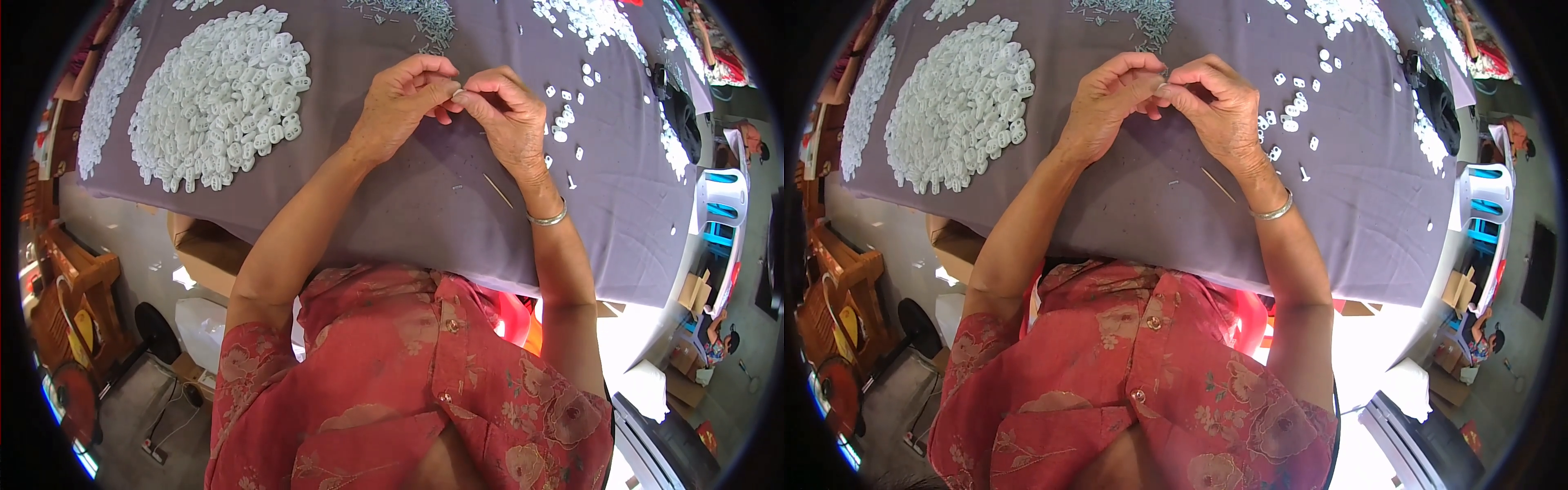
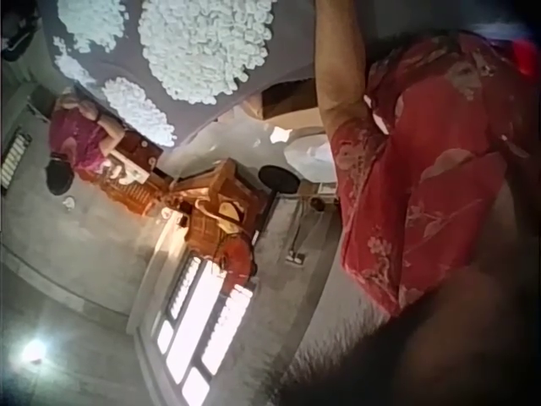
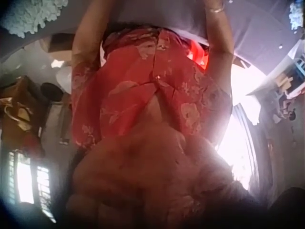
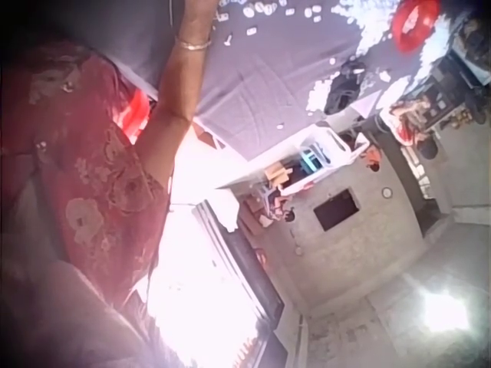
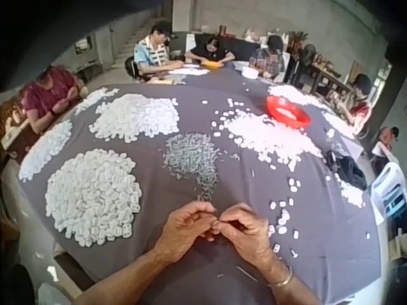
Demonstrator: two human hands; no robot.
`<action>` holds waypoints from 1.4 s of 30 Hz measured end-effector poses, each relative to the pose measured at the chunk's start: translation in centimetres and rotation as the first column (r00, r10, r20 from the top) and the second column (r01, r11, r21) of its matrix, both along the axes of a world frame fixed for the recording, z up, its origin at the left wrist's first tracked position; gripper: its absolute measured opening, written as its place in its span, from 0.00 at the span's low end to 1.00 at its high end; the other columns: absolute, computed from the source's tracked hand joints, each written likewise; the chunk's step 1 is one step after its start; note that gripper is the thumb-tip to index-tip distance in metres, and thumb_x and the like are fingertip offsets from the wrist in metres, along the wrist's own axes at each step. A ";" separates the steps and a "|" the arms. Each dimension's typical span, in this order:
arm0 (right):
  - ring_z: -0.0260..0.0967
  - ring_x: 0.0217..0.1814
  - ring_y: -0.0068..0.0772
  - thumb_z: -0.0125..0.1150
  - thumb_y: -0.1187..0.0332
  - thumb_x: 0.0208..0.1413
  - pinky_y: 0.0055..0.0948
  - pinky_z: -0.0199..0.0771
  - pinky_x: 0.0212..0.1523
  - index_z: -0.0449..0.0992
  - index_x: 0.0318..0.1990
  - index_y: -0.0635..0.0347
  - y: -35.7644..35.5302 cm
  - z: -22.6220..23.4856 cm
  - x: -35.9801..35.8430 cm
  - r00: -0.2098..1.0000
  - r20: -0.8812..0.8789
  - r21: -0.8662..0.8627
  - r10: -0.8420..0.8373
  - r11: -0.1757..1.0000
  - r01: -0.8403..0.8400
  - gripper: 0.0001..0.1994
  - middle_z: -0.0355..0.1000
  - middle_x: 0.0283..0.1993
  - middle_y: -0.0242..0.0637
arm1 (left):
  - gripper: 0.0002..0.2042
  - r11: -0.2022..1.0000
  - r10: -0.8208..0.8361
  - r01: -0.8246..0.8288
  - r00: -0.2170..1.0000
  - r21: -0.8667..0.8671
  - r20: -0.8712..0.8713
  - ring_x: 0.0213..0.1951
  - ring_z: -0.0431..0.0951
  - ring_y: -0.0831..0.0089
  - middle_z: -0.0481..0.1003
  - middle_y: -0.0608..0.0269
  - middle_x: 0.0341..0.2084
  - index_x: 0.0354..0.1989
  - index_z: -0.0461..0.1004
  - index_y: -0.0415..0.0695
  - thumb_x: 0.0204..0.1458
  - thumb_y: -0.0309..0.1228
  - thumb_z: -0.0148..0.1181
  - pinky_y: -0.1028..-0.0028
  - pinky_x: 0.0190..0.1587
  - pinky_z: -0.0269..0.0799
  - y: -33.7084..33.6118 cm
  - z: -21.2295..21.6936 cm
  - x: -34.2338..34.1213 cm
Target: The person assembles small plastic components by inserting pins into them by hand at a table.
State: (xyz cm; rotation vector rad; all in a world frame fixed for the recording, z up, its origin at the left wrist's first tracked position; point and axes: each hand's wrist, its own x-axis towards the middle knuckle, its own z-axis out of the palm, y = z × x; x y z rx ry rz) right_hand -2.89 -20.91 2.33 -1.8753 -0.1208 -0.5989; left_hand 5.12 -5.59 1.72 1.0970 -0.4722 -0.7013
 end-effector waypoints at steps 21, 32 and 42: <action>0.63 0.25 0.14 0.63 0.72 0.55 0.15 0.66 0.24 0.77 0.35 0.64 -1.0 0.8 -0.5 0.941 -0.324 0.223 0.095 0.975 -0.022 0.05 0.72 0.28 0.28 | 0.12 0.995 0.091 -0.100 0.970 0.028 0.226 0.31 0.76 0.79 0.77 0.61 0.31 0.46 0.69 0.38 0.53 0.20 0.57 0.80 0.31 0.73 0.0 0.1 -0.3; 0.64 0.23 0.16 0.58 0.74 0.58 0.18 0.67 0.24 0.76 0.37 0.65 -0.7 1.2 -0.4 0.911 -0.397 0.302 0.114 0.953 0.012 0.04 0.72 0.29 0.30 | 0.11 0.985 0.162 -0.171 0.958 0.019 0.237 0.30 0.76 0.80 0.77 0.61 0.31 0.43 0.69 0.39 0.51 0.19 0.58 0.80 0.31 0.74 -0.2 -0.1 -0.3; 0.63 0.25 0.13 0.59 0.72 0.58 0.16 0.66 0.25 0.77 0.37 0.62 -1.6 1.2 -0.4 0.925 -0.374 0.161 0.073 0.987 -0.013 0.04 0.72 0.29 0.27 | 0.13 0.987 0.146 -0.158 0.962 0.036 0.231 0.29 0.77 0.79 0.77 0.60 0.31 0.45 0.70 0.39 0.50 0.20 0.61 0.80 0.31 0.74 -0.1 -0.1 -0.1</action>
